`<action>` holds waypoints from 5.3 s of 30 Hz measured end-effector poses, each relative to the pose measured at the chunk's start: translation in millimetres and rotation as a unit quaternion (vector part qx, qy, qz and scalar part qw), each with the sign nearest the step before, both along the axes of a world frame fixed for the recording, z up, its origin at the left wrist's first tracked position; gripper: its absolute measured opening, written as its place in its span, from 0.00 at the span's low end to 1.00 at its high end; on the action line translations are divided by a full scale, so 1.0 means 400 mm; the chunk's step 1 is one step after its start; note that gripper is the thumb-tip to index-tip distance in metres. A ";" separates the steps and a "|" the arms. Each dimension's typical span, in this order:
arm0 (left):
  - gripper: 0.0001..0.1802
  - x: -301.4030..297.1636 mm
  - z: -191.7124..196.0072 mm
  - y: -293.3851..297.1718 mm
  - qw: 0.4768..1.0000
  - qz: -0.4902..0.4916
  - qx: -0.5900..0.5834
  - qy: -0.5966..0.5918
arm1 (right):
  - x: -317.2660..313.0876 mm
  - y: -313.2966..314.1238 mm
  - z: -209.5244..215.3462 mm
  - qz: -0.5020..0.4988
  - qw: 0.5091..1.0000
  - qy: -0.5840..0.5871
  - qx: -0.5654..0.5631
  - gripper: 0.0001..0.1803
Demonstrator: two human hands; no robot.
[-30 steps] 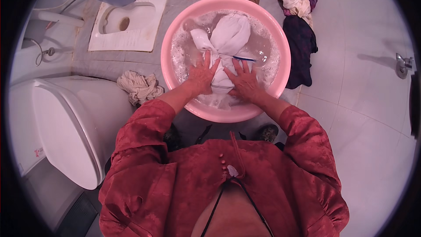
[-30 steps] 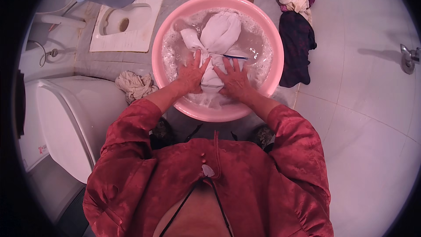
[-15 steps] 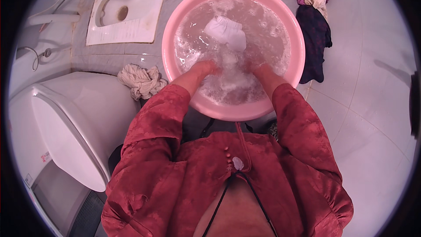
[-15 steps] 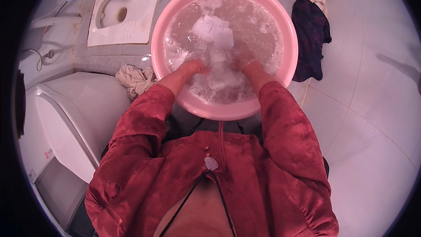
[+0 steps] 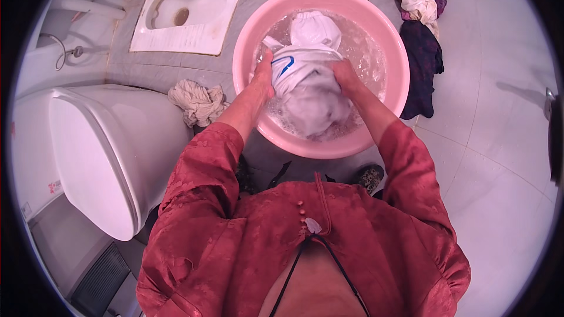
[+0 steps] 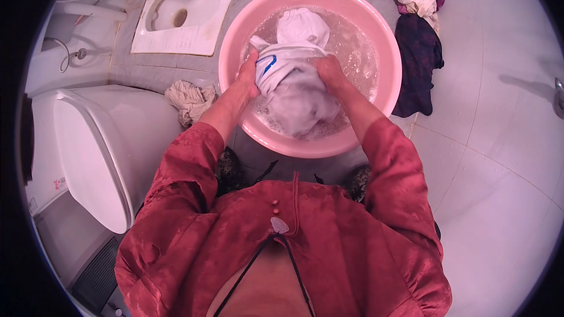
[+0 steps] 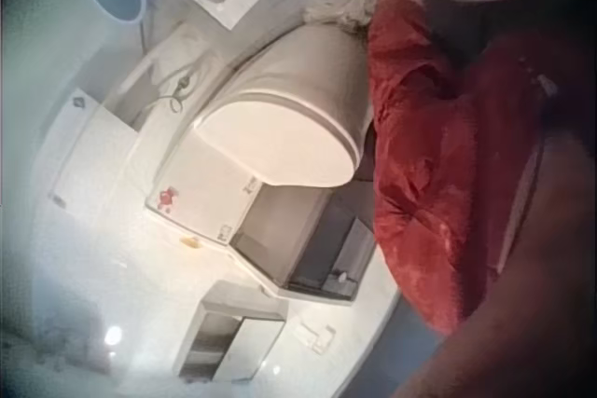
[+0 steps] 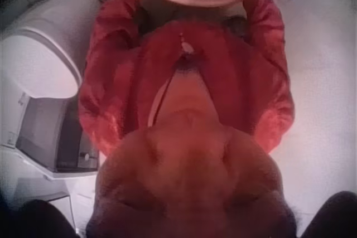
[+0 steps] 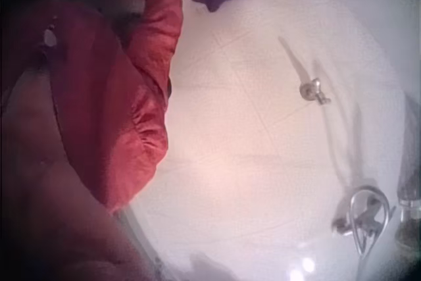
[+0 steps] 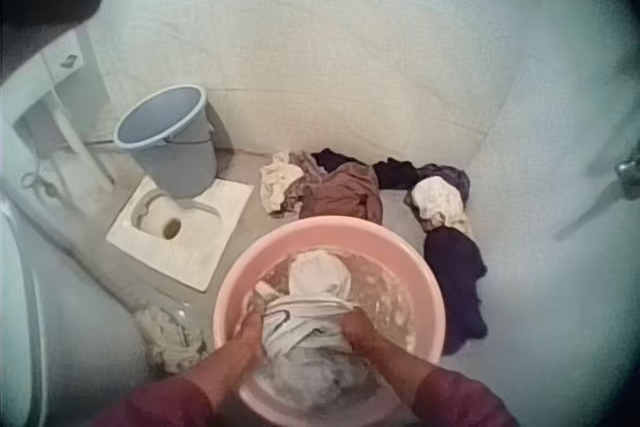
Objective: The person pours water from a blue bucket into a pink basin, then washes several pieces of clothing by hand. They scrub, rinse, and wring out each item before placing it aside.
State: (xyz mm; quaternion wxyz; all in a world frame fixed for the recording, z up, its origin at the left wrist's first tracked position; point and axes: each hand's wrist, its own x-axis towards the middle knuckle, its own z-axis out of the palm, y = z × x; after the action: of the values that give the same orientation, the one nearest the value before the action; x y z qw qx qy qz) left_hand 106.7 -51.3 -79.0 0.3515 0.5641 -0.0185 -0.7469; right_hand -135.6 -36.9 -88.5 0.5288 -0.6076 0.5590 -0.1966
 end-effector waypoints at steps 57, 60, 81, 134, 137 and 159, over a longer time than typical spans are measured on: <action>0.48 -0.090 -0.085 0.043 0.584 -0.670 -0.269 -0.372 | 0.033 0.090 0.050 0.176 0.941 0.187 0.220 0.38; 0.43 -0.068 -0.075 0.011 0.674 -0.621 -0.247 -0.313 | -0.003 0.102 -0.073 0.012 0.985 0.173 -0.020 0.35; 0.52 -0.072 0.120 0.063 0.963 -0.213 -0.111 -0.121 | 0.000 0.000 0.128 -0.284 0.853 -0.375 0.227 0.17; 0.40 -0.192 0.054 0.127 0.437 -0.669 -0.344 -0.493 | 0.042 0.180 0.051 0.187 0.905 0.367 -0.106 0.35; 0.20 -0.185 0.011 0.092 0.413 -0.698 -0.371 -0.453 | 0.013 0.133 -0.032 0.283 0.900 0.332 0.012 0.28; 0.56 -0.032 0.051 -0.033 0.775 -0.389 -0.242 -0.435 | -0.045 -0.028 0.019 -0.305 0.864 -0.295 0.271 0.22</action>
State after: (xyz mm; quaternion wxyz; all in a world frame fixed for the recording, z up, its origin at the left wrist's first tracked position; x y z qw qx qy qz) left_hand 93.7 -64.5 -58.5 0.1109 0.6699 -0.5675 -0.4658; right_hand -153.8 -48.2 -81.0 0.7265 -0.1528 0.5660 -0.3585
